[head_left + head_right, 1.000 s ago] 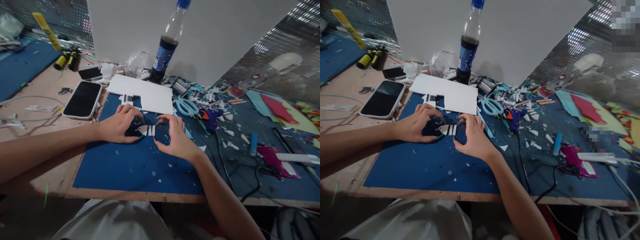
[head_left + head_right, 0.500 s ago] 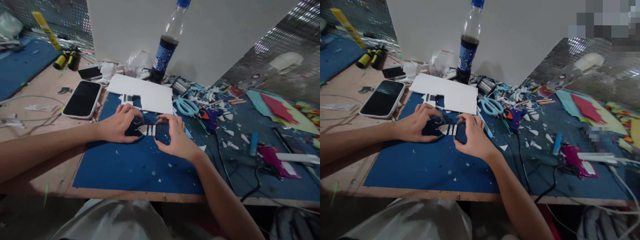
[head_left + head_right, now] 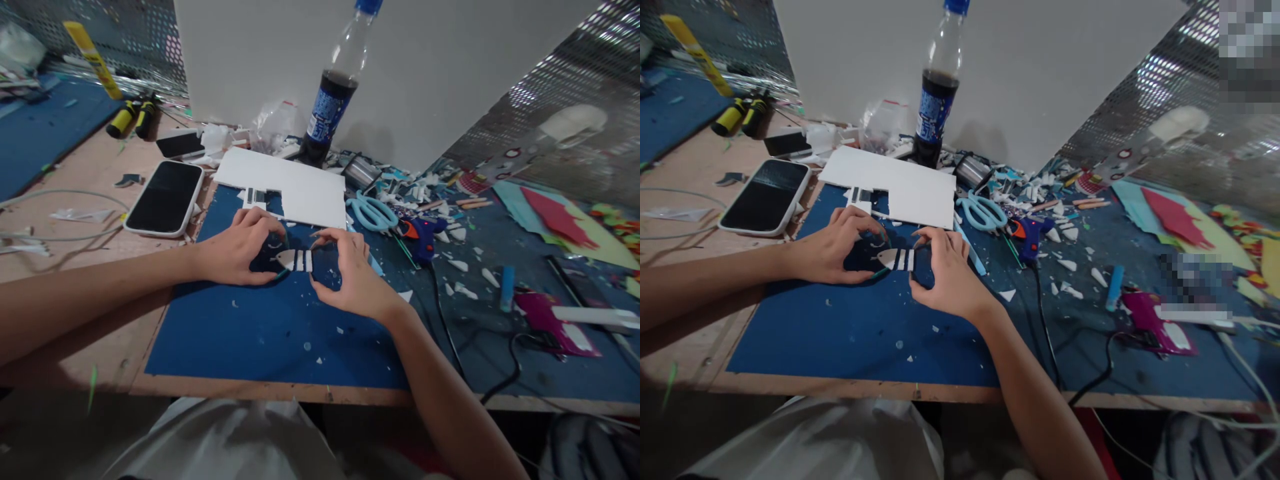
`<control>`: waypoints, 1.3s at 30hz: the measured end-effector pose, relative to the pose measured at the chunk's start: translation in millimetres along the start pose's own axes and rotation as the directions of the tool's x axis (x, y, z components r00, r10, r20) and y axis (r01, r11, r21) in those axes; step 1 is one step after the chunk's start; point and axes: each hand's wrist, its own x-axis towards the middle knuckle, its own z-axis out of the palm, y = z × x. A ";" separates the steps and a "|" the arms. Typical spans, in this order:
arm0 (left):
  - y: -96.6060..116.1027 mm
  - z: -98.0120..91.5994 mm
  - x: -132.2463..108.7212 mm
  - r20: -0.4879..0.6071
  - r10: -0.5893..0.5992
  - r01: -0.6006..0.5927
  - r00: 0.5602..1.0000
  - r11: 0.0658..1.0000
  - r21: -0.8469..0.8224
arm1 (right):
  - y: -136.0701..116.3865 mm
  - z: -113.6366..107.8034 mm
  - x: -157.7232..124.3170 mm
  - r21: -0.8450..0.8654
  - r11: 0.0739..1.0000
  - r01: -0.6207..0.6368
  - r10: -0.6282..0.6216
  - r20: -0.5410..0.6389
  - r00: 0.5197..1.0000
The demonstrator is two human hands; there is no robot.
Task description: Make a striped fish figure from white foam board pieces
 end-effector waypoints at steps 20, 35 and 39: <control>1.0 -0.6 -0.2 0.003 0.002 -0.002 1.000 1.000 0.021 | 0.8 -0.6 -1.2 -0.019 1.000 0.016 -0.016 0.011 1.000; 4.2 -2.0 0.9 -0.060 -0.045 0.047 0.997 0.998 0.041 | 8.9 6.2 2.7 0.047 0.997 -0.059 0.068 -0.238 0.969; -2.3 0.3 3.9 -0.414 -0.385 0.424 0.825 0.906 0.003 | 19.6 6.9 8.8 0.189 0.968 -0.163 0.226 -0.383 0.896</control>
